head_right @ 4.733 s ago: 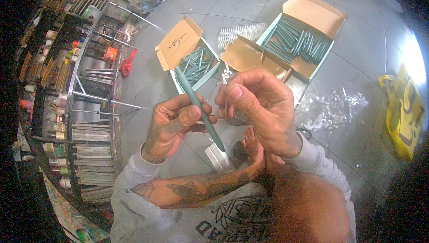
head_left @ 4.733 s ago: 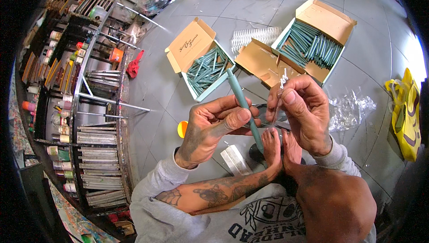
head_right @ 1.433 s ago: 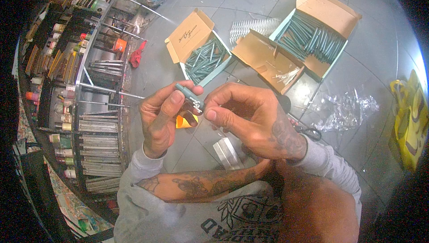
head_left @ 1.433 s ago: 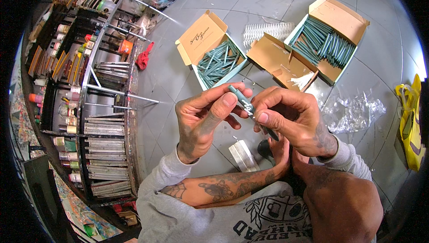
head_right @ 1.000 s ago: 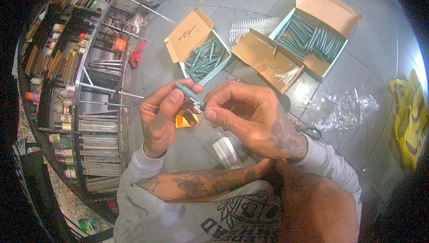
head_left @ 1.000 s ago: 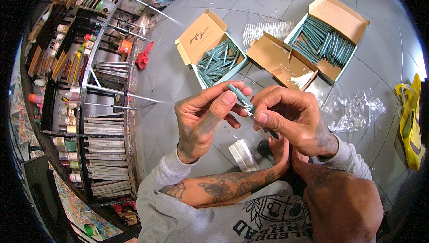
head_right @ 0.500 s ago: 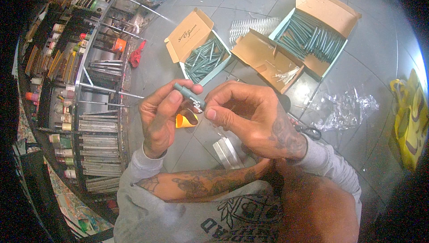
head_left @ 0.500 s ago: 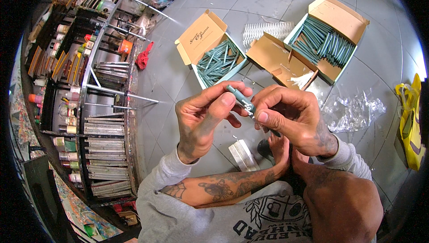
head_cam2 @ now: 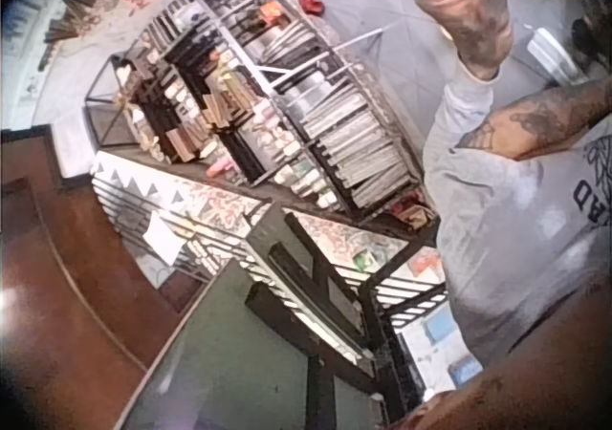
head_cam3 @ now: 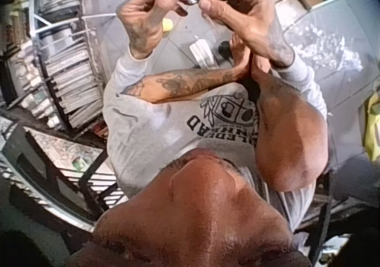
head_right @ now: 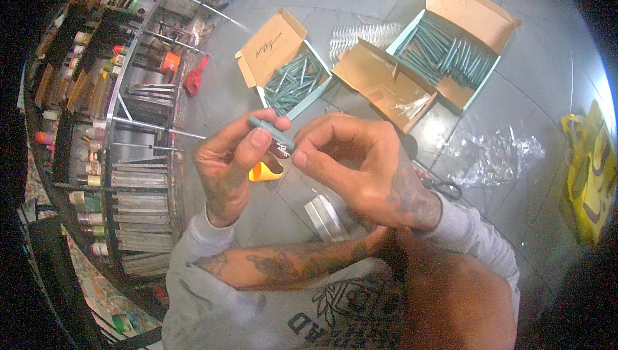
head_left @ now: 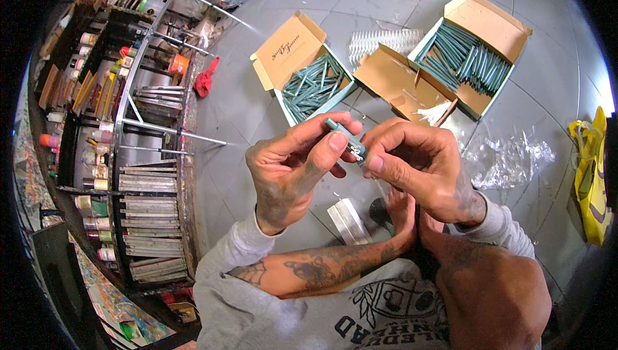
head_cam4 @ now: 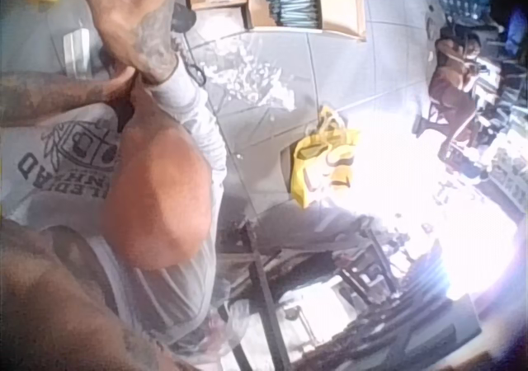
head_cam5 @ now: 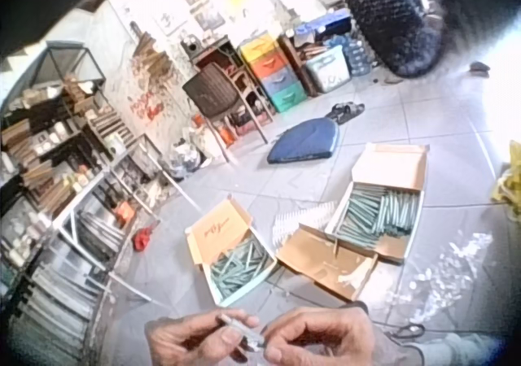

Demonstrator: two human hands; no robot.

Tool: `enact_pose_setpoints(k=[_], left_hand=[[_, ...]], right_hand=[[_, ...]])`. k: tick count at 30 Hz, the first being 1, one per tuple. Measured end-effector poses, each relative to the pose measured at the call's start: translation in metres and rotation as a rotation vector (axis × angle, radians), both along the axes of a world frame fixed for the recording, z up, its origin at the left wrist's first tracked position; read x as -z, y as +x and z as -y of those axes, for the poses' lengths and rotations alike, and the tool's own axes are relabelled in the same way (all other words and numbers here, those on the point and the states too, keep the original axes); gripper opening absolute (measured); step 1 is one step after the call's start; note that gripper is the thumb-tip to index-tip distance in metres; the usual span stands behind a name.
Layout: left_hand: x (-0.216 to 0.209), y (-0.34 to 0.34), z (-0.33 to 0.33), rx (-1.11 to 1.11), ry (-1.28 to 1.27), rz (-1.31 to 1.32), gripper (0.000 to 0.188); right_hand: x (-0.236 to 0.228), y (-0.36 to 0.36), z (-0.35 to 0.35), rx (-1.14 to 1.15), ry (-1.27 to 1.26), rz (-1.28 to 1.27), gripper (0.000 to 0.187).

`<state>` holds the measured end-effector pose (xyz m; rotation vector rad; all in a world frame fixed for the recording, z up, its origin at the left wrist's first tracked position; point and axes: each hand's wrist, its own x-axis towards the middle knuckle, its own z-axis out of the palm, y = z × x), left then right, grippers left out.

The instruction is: The person assembles small green tubes by hand, taking white plastic inserts and pushing them into the ends of the tubes before placing the finished items back into a box.

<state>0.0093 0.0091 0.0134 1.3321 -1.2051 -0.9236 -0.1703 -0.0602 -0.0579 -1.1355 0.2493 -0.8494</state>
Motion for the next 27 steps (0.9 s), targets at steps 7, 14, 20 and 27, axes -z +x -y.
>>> enact_pose_setpoints(k=[7,14,20,27], left_hand=[[0.0024,-0.0031,-0.0001,-0.047,-0.043,0.085,0.026],[0.0059,-0.0023,0.0024,-0.058,-0.061,0.108,0.026],[0.0052,-0.0037,0.0016,-0.052,-0.072,0.042,0.027],[0.0048,-0.0044,0.0023,-0.051,-0.087,0.035,0.029]], right_hand=[[-0.0018,0.0046,-0.0031,0.068,0.054,-0.037,0.014],[-0.0004,0.0087,-0.0050,0.101,0.104,-0.020,0.013],[-0.0041,0.0098,-0.0062,0.111,0.129,-0.023,0.013],[-0.0063,0.0076,-0.0032,0.077,0.138,-0.029,0.014]])
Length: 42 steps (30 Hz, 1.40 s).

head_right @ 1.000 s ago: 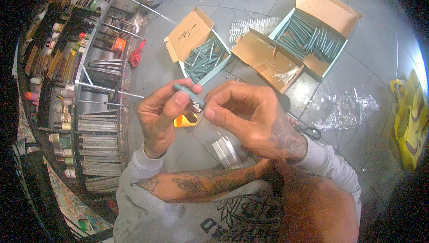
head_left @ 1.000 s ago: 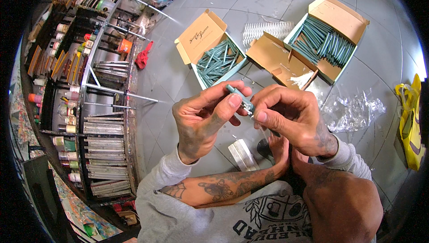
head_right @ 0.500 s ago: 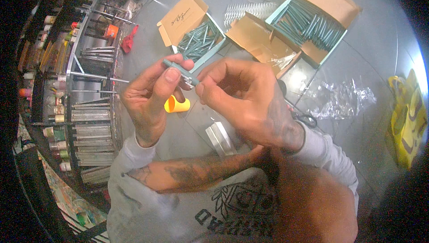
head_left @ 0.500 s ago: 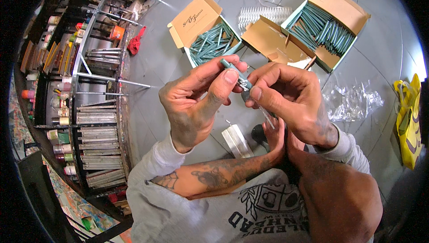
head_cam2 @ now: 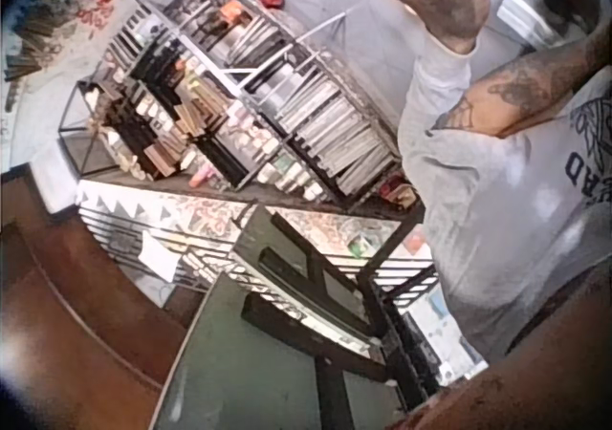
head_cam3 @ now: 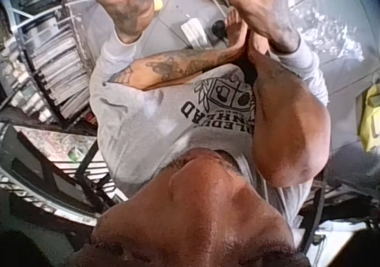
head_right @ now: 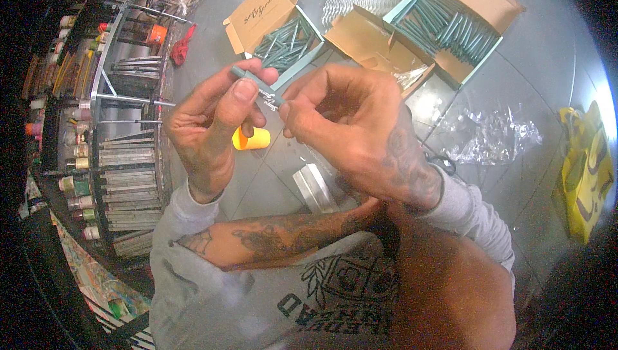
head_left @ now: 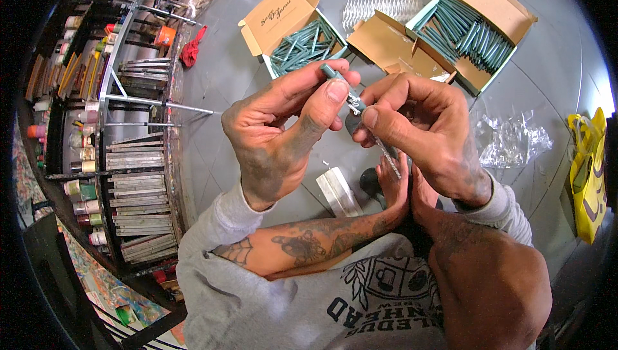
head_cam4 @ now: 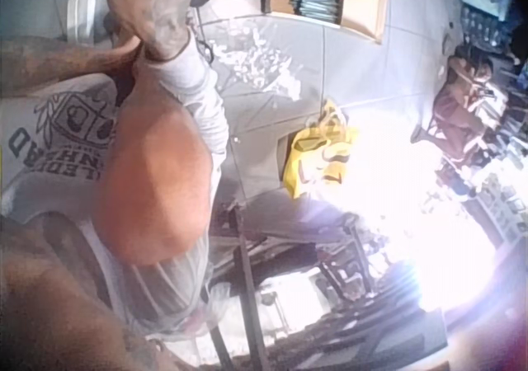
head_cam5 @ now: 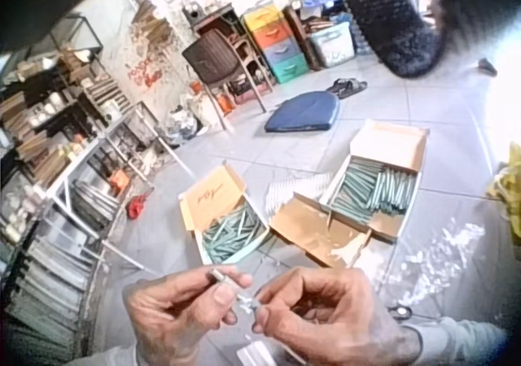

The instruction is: The person assembles small green tubes by hand, taking white plastic inserts and pushing them into the ends of the tubes before placing the finished items back into a box.

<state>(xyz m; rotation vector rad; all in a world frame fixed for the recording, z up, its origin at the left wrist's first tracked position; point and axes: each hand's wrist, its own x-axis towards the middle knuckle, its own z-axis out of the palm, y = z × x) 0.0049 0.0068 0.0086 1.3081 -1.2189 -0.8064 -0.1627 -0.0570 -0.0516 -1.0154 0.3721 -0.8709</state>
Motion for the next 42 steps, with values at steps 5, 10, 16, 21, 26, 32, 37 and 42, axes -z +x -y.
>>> enact_pose_setpoints(k=[5,10,16,21,26,32,37,42], left_hand=[[-0.0014,-0.0009,-0.0002,0.009,0.008,-0.021,0.028],[-0.0013,-0.0019,-0.0007,-0.009,0.007,-0.013,0.027],[-0.0018,-0.0029,0.0001,-0.024,0.013,0.029,0.026],[-0.0029,-0.0034,0.0005,-0.030,0.005,0.074,0.025],[-0.0039,-0.0032,0.0016,-0.024,-0.018,0.091,0.024],[-0.0013,-0.0036,0.0019,-0.049,-0.021,0.076,0.024],[0.0000,-0.0022,0.0015,-0.038,-0.022,0.068,0.024],[-0.0018,-0.0035,0.0005,-0.030,-0.021,0.094,0.024]], right_hand=[[0.0005,-0.0009,0.0012,-0.016,0.004,-0.005,0.015],[0.0018,-0.0005,0.0007,-0.008,0.013,0.016,0.016],[0.0014,-0.0013,0.0015,-0.007,0.015,-0.038,0.016],[0.0009,-0.0022,0.0017,-0.010,-0.003,-0.027,0.016],[-0.0014,-0.0025,-0.0002,0.062,-0.096,-0.073,0.017],[0.0031,0.0005,-0.0011,0.101,-0.143,-0.021,0.017],[-0.0033,-0.0038,0.0002,0.018,-0.025,-0.043,0.010],[-0.0004,-0.0042,0.0034,-0.009,-0.040,-0.065,0.010]])
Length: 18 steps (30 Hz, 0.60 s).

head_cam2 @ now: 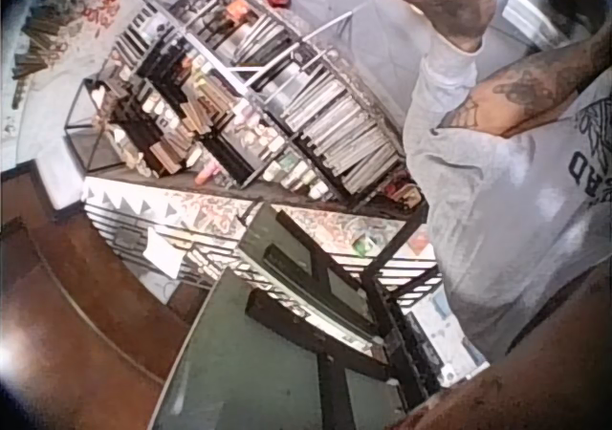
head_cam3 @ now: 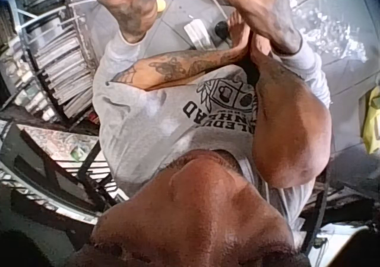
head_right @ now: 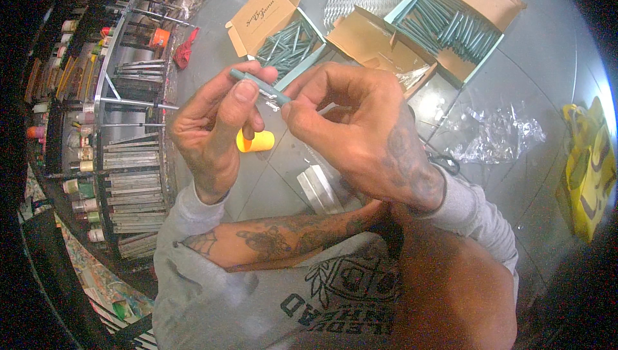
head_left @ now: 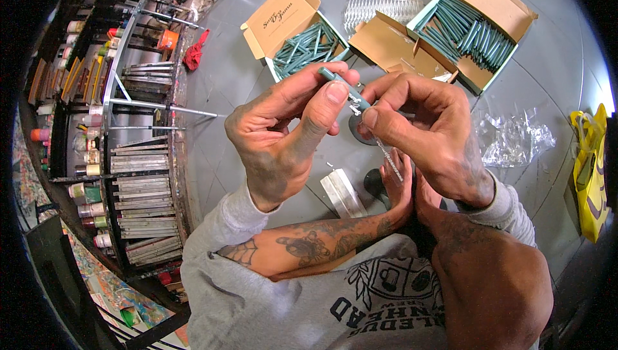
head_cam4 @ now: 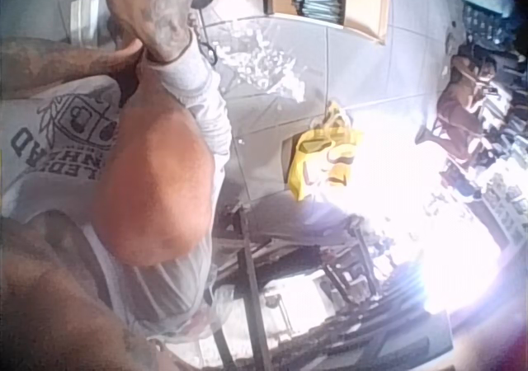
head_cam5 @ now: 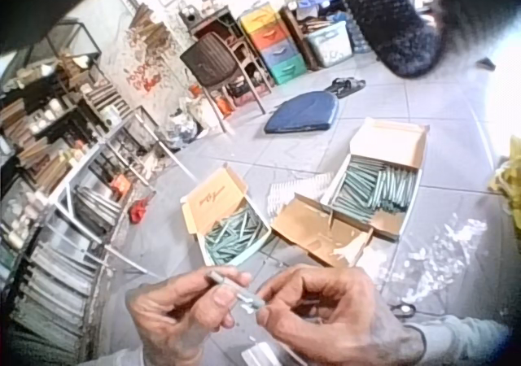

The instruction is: The person assembles small green tubes by hand, taking white plastic inserts and pushing them into the ends of the tubes before placing the finished items back into a box.

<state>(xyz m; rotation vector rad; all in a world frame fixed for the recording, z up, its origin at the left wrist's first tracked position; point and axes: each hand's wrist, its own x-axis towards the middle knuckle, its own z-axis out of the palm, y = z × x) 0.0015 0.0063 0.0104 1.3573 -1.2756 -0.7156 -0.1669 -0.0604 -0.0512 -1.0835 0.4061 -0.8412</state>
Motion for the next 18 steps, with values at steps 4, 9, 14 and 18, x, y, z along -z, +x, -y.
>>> enact_pose_setpoints(k=[4,9,14,18], left_hand=[[0.0019,0.0002,0.0009,0.015,-0.024,-0.013,0.025],[0.0023,0.0016,0.0004,0.021,-0.024,-0.017,0.026],[0.0012,0.0001,0.0000,0.003,-0.012,-0.001,0.026],[0.0023,0.0024,-0.0001,0.014,-0.016,0.009,0.026]], right_hand=[[-0.0006,0.0011,-0.0014,0.020,0.011,-0.005,0.012],[-0.0008,0.0033,-0.0020,0.022,0.014,0.034,0.013],[-0.0008,0.0029,-0.0016,0.020,0.011,0.030,0.013],[-0.0008,0.0023,-0.0012,0.023,-0.002,0.007,0.014]])
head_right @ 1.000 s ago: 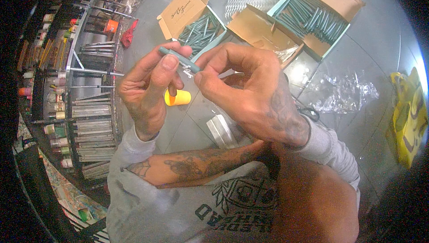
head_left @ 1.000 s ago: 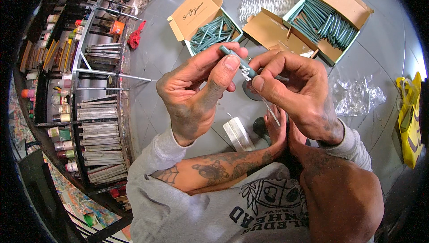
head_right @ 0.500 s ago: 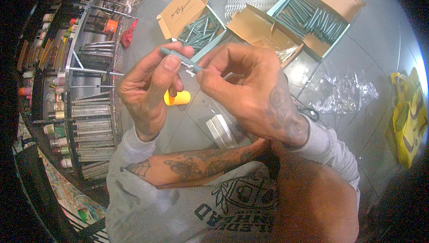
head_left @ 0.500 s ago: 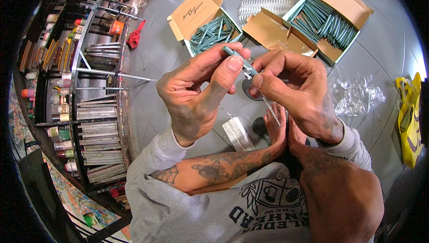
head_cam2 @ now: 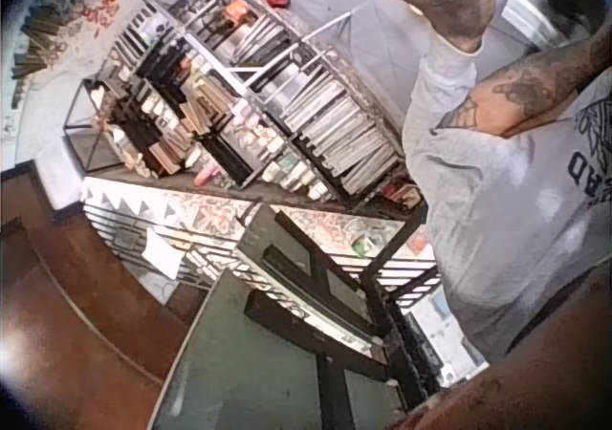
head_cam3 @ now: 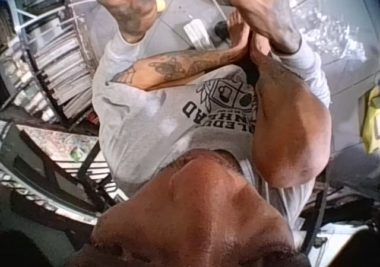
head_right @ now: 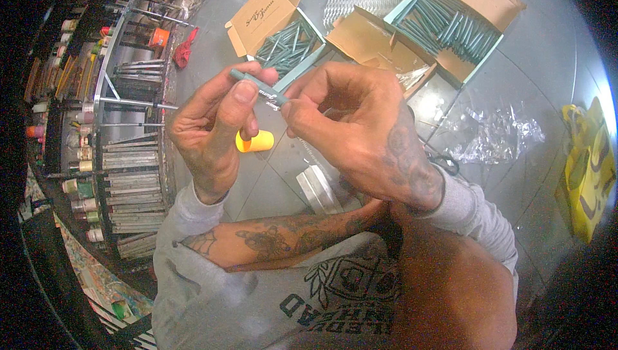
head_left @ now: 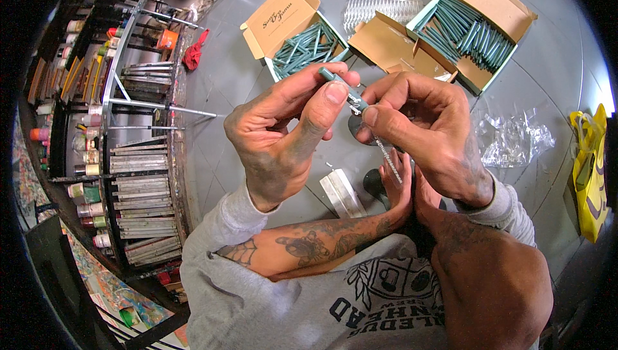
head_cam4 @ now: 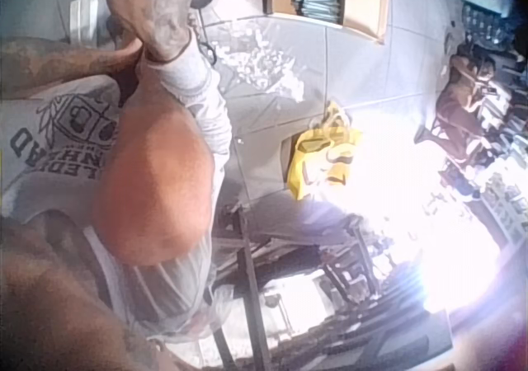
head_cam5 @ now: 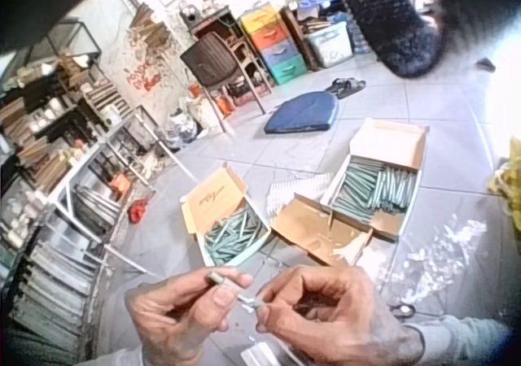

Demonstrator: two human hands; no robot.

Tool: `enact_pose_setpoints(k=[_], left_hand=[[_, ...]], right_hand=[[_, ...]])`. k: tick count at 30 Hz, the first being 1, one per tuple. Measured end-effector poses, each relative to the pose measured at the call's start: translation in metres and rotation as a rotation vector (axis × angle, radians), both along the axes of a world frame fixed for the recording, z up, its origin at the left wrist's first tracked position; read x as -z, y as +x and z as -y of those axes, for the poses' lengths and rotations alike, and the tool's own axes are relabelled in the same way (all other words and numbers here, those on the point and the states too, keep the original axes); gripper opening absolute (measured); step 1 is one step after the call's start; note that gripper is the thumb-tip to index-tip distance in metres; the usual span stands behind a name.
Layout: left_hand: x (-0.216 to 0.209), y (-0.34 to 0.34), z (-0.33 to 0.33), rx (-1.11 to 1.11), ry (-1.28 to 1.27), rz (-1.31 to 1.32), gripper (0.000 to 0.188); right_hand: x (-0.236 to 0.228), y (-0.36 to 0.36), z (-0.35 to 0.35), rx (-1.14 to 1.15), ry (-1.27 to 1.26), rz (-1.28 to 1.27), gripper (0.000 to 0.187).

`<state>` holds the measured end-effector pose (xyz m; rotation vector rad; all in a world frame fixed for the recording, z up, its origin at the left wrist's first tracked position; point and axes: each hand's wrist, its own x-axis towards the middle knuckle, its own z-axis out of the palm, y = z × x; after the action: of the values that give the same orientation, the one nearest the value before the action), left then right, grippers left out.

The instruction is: The person assembles small green tubes by hand, taking white plastic inserts and pushing them into the ends of the tubes before placing the finished items back into a box.

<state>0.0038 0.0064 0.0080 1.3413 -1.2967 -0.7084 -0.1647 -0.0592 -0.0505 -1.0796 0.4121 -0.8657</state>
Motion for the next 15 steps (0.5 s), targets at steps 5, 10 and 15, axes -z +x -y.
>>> enact_pose_setpoints(k=[5,10,15], left_hand=[[-0.0015,-0.0005,0.0001,-0.028,0.022,0.020,0.026],[-0.0008,0.0001,0.0005,-0.011,0.061,-0.019,0.028],[0.0084,-0.0008,0.0013,0.055,0.024,-0.010,0.036]], right_hand=[[-0.0017,0.0004,-0.0004,-0.004,0.045,0.012,0.014],[-0.0041,-0.0003,-0.0015,0.004,0.060,0.022,0.014],[-0.0030,-0.0011,-0.0024,0.018,0.052,0.024,0.016]])
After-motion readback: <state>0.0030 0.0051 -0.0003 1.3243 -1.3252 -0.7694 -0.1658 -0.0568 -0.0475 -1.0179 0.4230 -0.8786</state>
